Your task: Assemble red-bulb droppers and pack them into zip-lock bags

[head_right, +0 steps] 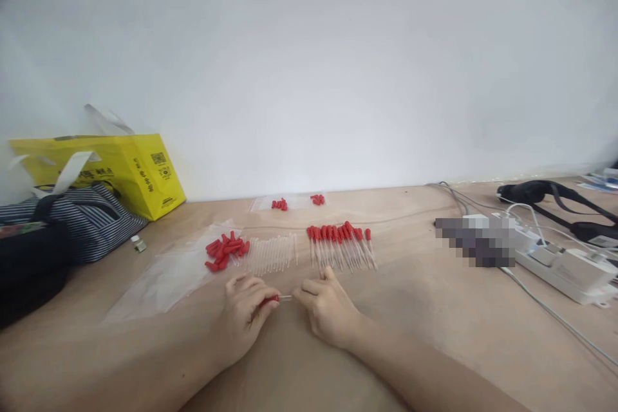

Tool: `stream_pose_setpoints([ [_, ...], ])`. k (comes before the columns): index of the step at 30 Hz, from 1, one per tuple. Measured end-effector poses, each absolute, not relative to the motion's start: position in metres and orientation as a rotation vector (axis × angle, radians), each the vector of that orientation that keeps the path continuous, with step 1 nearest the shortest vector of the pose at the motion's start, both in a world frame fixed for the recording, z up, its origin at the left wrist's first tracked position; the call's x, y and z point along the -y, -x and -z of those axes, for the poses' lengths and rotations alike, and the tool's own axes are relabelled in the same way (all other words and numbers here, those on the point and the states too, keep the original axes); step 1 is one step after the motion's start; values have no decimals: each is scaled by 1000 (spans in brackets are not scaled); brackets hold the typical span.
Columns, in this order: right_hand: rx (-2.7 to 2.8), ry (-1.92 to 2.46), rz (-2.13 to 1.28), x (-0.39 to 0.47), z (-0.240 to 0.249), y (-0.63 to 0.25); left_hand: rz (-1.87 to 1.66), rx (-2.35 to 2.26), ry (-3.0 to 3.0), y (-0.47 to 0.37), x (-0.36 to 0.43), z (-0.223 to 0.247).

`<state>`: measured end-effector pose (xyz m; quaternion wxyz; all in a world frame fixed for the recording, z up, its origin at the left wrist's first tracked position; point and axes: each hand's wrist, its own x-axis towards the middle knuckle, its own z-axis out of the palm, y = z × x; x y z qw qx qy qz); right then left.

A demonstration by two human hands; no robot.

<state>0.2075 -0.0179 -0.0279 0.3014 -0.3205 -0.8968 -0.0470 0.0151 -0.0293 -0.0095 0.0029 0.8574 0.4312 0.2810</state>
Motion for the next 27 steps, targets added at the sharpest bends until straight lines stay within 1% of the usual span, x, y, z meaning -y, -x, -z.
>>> stream_pose_setpoints([
  [4, 2381, 779, 206, 17, 26, -209, -868, -1266, -2741, -17, 33, 9],
  [12, 2397, 747, 193, 17, 29, -204, -893, -1185, -2779, -18, 33, 12],
  [22, 2387, 822, 126, 15, 25, -205, -770, -1256, -2744, -12, 28, 4],
  [27, 2369, 865, 236, 17, 22, -207, -734, -1233, -2797, -7, 26, 4],
])
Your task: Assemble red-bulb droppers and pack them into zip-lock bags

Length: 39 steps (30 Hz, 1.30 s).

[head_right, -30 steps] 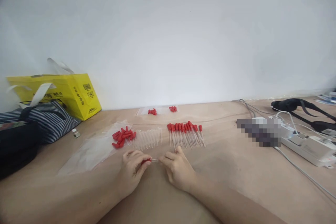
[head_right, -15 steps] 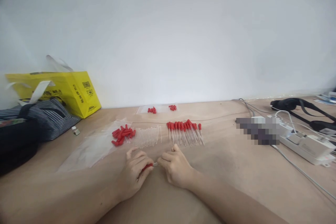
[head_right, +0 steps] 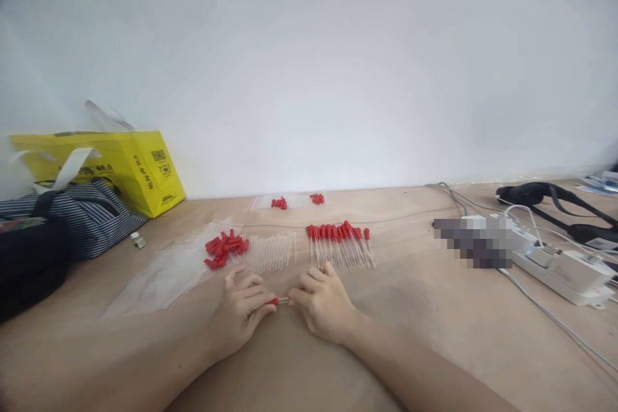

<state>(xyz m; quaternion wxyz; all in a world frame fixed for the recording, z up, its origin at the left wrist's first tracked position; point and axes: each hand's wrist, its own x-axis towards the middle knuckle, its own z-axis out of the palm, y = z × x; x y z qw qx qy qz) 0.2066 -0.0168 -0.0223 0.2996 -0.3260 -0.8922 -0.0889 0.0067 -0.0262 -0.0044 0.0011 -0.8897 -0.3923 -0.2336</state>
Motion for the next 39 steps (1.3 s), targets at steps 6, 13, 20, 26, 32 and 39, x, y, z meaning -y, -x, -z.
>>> stream_pose_setpoints([
  [6, 2362, 937, 222, 20, 22, -202, 686, 1257, 2686, 2, 18, 9],
  [13, 1990, 1616, 90, -21, 13, -186, 778, 1745, 2074, 35, -8, 9],
  [20, 1874, 1933, 36, -55, 10, -161, 669, 1843, 1895, 59, -16, 8],
  [26, 1917, 1945, 32, -58, 12, -161, 604, 1867, 1882, 62, -19, 8],
  [32, 1943, 1951, 15, -59, 7, -157, 656, 1760, 1845, 57, -29, 10],
  [39, 1937, 2060, -60, -70, 4, -147, 599, 1683, 1814, 50, -51, 15],
])
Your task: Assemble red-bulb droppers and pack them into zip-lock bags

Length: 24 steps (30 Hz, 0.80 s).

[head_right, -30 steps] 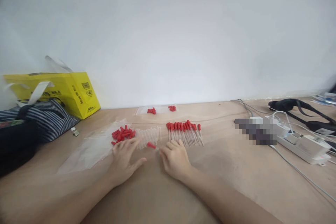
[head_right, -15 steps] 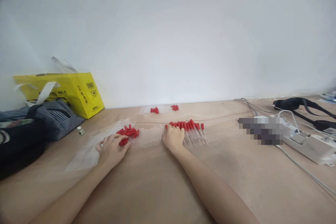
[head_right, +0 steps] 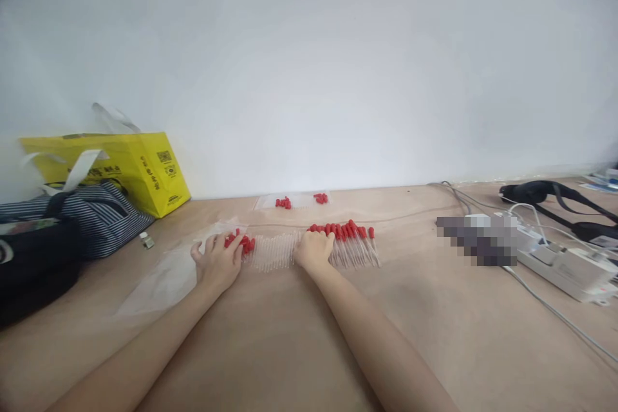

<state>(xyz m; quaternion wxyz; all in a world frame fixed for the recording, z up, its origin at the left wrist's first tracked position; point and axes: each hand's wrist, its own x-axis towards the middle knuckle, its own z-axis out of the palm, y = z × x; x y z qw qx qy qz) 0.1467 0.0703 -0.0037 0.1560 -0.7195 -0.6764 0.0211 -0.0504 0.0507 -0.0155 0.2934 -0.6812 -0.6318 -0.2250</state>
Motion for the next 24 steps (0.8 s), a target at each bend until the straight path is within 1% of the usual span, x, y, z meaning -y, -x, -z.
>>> stream_pose_setpoints([
  [6, 1962, 2061, -103, -73, 2, -141, 593, 1579, 1891, 49, -58, 19],
  [12, 1992, 1991, -88, -65, -3, -140, 722, 1450, 1948, 53, -56, 14],
  [16, 2038, 1864, -54, -50, -6, -155, 789, 1307, 2052, 48, -40, 11],
  [19, 2125, 1649, -109, -33, 2, -180, 869, 1216, 2250, 33, -15, 14],
  [22, 2170, 1231, -266, -13, 17, -208, 997, 1228, 2605, 14, 9, 20],
  [24, 2210, 1110, -253, -1, 25, -222, 1074, 1264, 2705, 4, 18, 22],
])
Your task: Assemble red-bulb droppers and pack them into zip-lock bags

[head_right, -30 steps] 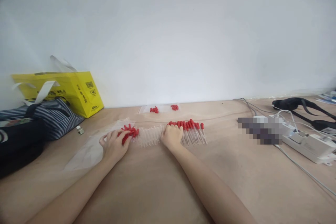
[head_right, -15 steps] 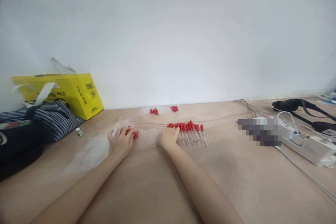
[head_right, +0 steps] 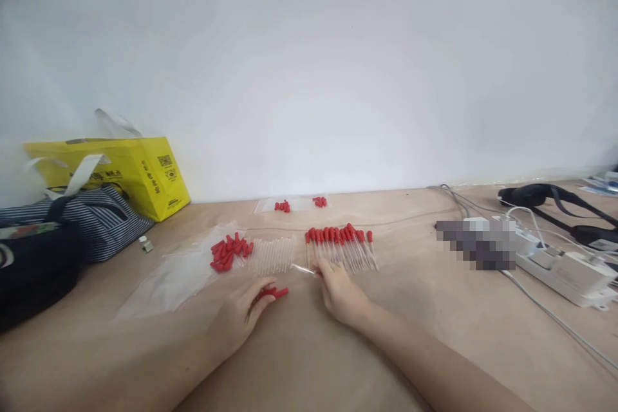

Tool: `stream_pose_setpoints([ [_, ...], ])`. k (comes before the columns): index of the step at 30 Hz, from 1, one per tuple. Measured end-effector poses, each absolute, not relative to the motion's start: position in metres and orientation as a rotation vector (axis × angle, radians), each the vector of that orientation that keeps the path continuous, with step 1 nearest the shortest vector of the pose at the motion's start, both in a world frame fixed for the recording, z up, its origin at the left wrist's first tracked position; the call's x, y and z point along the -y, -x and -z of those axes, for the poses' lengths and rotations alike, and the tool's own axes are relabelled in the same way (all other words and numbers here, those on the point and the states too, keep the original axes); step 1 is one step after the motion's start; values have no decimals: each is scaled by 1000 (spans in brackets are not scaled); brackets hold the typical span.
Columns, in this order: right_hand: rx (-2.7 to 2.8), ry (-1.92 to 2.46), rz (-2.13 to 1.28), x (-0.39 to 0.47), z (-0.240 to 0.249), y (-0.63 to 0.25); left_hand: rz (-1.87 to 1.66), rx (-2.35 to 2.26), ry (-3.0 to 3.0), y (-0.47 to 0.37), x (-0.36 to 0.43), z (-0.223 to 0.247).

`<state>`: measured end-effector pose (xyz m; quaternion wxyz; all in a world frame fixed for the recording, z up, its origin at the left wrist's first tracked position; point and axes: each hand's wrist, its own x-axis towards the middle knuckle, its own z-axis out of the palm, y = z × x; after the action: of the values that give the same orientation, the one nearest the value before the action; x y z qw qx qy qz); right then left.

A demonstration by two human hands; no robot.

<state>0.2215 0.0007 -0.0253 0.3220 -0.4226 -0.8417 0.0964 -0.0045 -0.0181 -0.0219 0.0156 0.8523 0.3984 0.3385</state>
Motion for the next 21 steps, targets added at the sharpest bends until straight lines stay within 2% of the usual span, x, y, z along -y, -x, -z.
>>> stream_pose_setpoints([
  [21, 2252, 1028, -246, 11, 31, -204, -1022, -1267, -2492, -5, 17, 17],
])
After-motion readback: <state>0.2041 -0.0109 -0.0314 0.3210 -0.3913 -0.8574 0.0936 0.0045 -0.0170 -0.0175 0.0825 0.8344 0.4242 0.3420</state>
